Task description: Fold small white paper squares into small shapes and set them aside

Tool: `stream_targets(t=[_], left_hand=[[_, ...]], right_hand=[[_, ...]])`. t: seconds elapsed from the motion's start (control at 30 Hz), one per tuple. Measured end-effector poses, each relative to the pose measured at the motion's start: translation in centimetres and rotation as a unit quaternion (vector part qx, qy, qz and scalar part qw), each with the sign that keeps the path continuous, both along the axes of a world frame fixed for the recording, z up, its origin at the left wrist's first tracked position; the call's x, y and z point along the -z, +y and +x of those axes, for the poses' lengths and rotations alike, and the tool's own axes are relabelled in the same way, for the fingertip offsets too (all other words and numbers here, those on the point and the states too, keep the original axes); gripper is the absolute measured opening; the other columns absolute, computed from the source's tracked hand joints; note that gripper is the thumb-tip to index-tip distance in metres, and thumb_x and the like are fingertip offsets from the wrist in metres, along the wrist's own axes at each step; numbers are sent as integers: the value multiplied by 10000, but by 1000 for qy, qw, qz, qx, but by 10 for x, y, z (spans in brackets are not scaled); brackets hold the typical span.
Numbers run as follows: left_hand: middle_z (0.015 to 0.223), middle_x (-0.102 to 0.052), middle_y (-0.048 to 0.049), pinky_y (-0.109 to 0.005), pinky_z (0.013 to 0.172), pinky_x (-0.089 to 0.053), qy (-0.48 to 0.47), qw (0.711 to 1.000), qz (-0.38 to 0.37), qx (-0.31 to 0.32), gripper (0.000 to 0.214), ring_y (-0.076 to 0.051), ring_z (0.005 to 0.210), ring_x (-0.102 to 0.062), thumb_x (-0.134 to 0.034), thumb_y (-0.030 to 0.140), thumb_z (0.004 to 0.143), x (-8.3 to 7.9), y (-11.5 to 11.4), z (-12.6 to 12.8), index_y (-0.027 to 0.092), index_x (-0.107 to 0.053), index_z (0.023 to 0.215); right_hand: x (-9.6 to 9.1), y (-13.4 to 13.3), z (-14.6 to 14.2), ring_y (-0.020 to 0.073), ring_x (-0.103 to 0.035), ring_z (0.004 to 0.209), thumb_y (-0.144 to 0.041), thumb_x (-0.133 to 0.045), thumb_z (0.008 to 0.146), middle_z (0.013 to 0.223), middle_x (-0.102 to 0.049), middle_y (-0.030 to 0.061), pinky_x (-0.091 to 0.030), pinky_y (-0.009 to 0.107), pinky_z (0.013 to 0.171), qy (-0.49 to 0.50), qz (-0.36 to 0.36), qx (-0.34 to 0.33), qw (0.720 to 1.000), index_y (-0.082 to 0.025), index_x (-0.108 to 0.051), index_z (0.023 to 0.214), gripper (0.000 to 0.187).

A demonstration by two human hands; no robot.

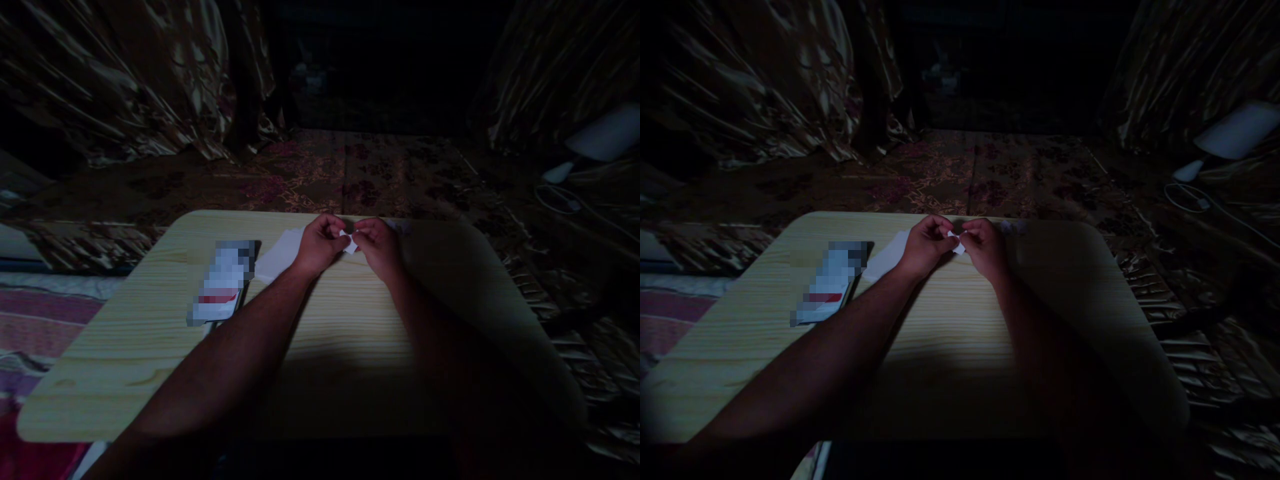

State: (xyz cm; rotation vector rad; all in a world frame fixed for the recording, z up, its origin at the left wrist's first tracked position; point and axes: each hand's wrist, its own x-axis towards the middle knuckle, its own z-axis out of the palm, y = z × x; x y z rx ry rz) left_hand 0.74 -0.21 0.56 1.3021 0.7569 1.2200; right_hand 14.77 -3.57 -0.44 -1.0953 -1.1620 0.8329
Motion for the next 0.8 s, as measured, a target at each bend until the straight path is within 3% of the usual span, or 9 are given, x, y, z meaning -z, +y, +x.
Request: stream_targets(t=[0.3, 0.8], left_hand=[[664, -573, 60, -206, 570, -409, 11, 1000, 13, 24, 407, -65, 575, -499, -824, 127, 564, 3, 1, 1, 170, -589, 893], [639, -565, 66, -206, 542, -391, 24, 999, 21, 23, 400, -65, 551, -487, -828, 133, 563, -1, -3, 1, 169, -595, 886]], right_hand=[[1, 0, 0, 116, -559, 572, -279, -658, 763, 657, -631, -34, -427, 253, 548, -23, 23, 29, 999, -209, -621, 847, 116], [3, 1, 3, 128, -578, 579, -298, -656, 780, 665, -638, -27, -465, 261, 558, -30, 20, 34, 999, -221, -637, 830, 94]])
